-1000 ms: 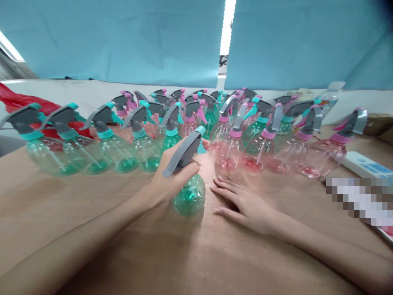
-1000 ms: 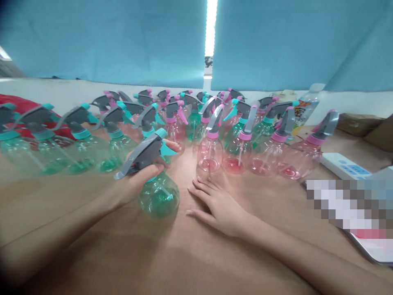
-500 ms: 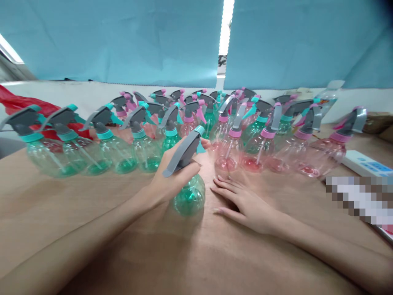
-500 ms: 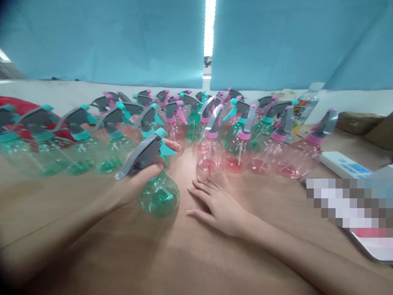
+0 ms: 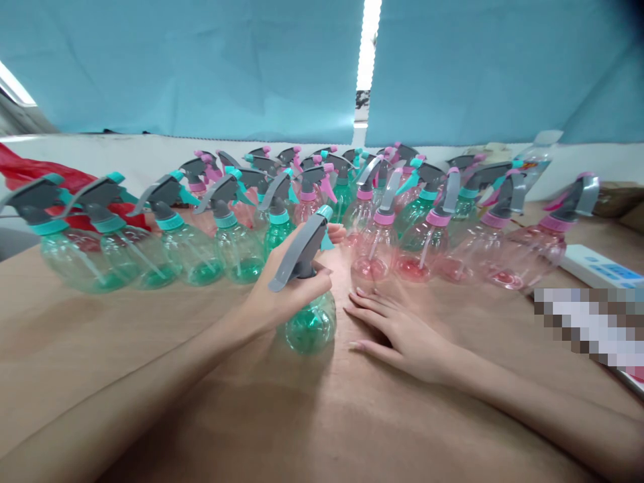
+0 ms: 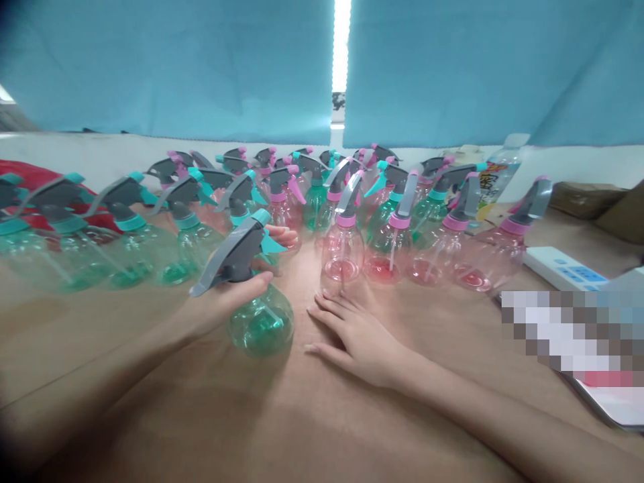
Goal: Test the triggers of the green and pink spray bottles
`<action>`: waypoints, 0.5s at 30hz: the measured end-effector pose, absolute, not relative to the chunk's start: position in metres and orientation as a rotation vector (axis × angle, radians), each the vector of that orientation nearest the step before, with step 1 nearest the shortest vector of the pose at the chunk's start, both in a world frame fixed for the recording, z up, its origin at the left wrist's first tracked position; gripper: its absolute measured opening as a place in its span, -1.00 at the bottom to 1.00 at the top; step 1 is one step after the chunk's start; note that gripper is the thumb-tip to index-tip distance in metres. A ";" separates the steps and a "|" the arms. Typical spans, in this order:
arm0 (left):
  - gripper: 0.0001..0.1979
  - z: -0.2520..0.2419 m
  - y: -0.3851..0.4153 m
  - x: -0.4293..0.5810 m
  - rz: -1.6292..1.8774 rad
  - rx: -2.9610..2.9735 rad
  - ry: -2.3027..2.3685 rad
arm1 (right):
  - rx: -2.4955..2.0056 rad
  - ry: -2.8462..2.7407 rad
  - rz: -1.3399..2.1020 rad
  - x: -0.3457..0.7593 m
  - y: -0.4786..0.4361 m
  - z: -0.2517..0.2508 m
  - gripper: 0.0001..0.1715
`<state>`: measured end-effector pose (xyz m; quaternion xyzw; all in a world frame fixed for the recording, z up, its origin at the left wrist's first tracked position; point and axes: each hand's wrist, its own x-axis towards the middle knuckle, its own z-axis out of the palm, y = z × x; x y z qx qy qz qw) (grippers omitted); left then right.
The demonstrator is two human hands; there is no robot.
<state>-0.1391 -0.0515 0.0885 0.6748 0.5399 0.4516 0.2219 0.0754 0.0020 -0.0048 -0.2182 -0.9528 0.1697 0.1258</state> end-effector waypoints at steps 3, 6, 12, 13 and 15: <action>-0.48 0.089 -0.050 -0.139 1.245 1.906 1.483 | -0.639 -2.776 0.497 0.076 0.002 -0.005 -0.23; -0.48 0.093 -0.052 -0.137 1.226 1.897 1.461 | -0.632 -2.775 0.494 0.076 0.002 -0.005 -0.23; -0.57 0.098 -0.056 -0.134 1.299 1.852 1.421 | -0.636 -2.765 0.509 0.076 0.002 -0.005 -0.24; -0.59 0.098 -0.056 -0.134 1.304 1.858 1.429 | -0.637 -2.765 0.510 0.076 0.002 -0.005 -0.24; -0.63 0.097 -0.056 -0.134 1.312 1.870 1.446 | -0.635 -2.764 0.507 0.075 0.002 -0.005 -0.24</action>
